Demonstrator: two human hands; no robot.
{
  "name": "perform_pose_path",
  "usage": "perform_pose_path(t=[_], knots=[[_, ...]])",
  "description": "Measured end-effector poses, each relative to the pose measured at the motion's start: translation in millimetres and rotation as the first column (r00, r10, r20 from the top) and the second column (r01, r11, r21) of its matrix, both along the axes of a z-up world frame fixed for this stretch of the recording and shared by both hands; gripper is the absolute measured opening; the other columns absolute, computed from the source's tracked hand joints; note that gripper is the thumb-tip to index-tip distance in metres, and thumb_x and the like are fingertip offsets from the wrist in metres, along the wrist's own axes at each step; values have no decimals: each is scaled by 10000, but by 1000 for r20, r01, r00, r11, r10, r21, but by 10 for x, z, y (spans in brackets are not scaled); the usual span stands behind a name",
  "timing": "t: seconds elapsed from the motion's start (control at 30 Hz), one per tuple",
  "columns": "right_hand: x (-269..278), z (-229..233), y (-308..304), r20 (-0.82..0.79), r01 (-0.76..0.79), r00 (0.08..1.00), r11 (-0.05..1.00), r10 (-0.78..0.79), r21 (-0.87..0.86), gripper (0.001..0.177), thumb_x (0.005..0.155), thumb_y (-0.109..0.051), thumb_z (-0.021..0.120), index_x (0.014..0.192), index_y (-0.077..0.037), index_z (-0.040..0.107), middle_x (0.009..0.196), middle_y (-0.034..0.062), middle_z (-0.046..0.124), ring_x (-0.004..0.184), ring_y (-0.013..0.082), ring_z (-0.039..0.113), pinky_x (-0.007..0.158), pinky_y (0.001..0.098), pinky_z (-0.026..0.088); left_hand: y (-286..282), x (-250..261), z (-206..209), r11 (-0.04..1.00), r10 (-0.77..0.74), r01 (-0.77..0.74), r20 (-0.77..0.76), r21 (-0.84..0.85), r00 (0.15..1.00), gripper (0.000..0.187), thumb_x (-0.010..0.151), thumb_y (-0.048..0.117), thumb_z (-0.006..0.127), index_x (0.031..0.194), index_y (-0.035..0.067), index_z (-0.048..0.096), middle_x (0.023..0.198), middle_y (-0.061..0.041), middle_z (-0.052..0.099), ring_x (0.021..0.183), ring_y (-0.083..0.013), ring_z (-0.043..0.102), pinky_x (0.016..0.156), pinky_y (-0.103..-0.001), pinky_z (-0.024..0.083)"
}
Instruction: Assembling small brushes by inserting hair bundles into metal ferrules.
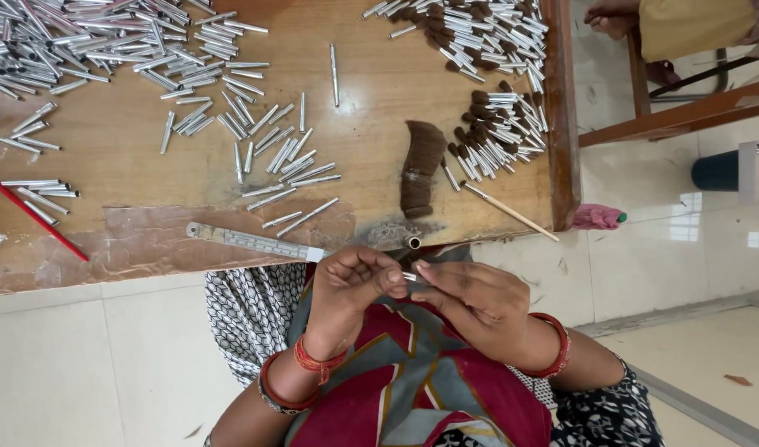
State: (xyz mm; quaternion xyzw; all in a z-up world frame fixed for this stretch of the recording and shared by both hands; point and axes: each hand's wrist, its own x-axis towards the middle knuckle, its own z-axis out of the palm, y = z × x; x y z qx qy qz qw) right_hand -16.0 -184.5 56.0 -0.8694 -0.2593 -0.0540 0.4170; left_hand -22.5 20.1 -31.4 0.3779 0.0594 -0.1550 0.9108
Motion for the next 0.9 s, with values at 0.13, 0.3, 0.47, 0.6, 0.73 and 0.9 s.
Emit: perform_pose_path(t=[0.13,0.3,0.47,0.6,0.73,0.9], knots=[[18,1,-43,15,-27,1000,1000,27,3,364,829,-9,807,1185,-36,732,1105,111,773,931,216,784,745,287,614,-8,4,3,998,3,0,-43,67,999,100,917,-32,754,989,-73,698,854,-140,751,738,-174,739,720,-315,641],[15,34,13,115,-24,993,1000,23,10,406,849,-16,810,1237,-16,693,1165,148,738,1034,272,761,835,327,614,0,26,64,998,-31,28,-45,-58,999,118,916,-30,764,1008,-55,695,884,-149,758,784,-184,750,745,-322,640],[-48,-169,21,236,13,972,1000,-7,-23,522,865,-155,842,1330,-37,637,1228,145,634,1090,292,651,968,418,557,0,35,46,995,-21,11,-94,-101,995,129,897,-34,759,1009,-37,694,902,-156,768,810,-208,766,762,-339,650],[-130,-352,-12,232,35,973,997,-18,-70,560,892,-234,802,1391,-72,607,1299,155,558,1136,315,574,936,399,524,-29,7,27,991,-38,21,-135,-131,990,124,895,-30,763,997,-25,694,897,-152,770,804,-219,768,750,-340,645],[-125,-358,-1,199,27,980,998,-16,-56,534,914,-220,789,1394,-66,610,1334,167,546,1146,312,563,909,378,531,-36,-23,12,987,-52,28,-153,-157,987,110,907,-34,768,986,-25,691,897,-151,765,809,-222,765,758,-342,642],[-49,-307,28,284,64,957,998,-59,-7,374,913,-106,807,1271,-64,706,1240,117,607,1079,271,619,907,364,550,-109,-36,47,993,-17,6,-96,-118,995,124,887,-70,758,982,-30,689,933,-156,768,825,-225,759,750,-331,626]])
